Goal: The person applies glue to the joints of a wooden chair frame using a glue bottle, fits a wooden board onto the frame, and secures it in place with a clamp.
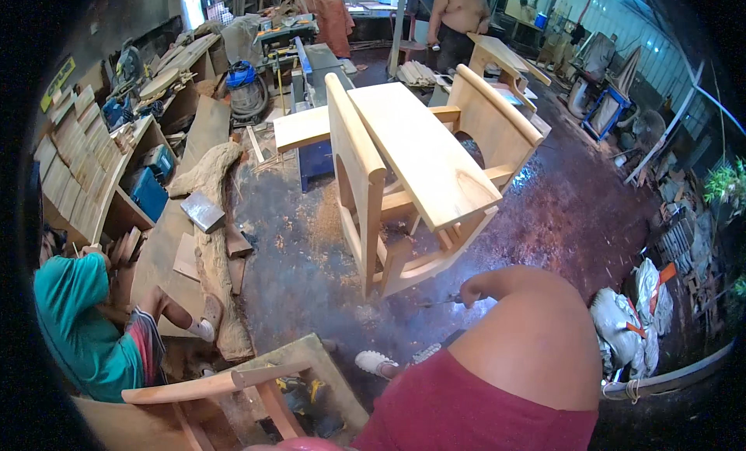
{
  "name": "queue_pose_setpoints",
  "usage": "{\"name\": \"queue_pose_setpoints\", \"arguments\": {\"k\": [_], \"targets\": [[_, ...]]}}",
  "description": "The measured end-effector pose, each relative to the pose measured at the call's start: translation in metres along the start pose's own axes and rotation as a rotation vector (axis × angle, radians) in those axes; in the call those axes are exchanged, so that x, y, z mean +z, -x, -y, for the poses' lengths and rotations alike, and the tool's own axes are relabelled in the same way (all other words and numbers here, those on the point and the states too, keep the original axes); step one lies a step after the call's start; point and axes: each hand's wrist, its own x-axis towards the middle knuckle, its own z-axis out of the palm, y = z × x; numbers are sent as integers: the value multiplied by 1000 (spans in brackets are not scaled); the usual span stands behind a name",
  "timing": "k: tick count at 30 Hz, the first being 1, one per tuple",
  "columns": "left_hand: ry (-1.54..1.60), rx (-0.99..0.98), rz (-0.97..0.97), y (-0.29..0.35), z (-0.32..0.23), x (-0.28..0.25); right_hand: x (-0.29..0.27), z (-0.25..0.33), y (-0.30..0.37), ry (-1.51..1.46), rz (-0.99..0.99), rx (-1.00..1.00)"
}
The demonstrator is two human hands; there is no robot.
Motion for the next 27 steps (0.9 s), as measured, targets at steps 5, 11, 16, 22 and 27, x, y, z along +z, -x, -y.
{"name": "queue_pose_setpoints", "arguments": {"k": [5, 11, 16, 22, 27], "targets": [[-1, -11, -17, 1, 2, -2, -36, 18, 35, 26, 37, 60], [-9, -23, -18, 1, 8, -6, -31, 13, -3, -18, 90, 24], [-14, -26, -31, 1, 10, -12, -34, 18, -16, -47, 128, -71], [-9, -34, -47, 0, 16, -16, -35, 23, -13, -9, 100, -101], [-10, -45, -66, 5, 24, -31, -44, 42, -1, -62, 71, -133]]}}
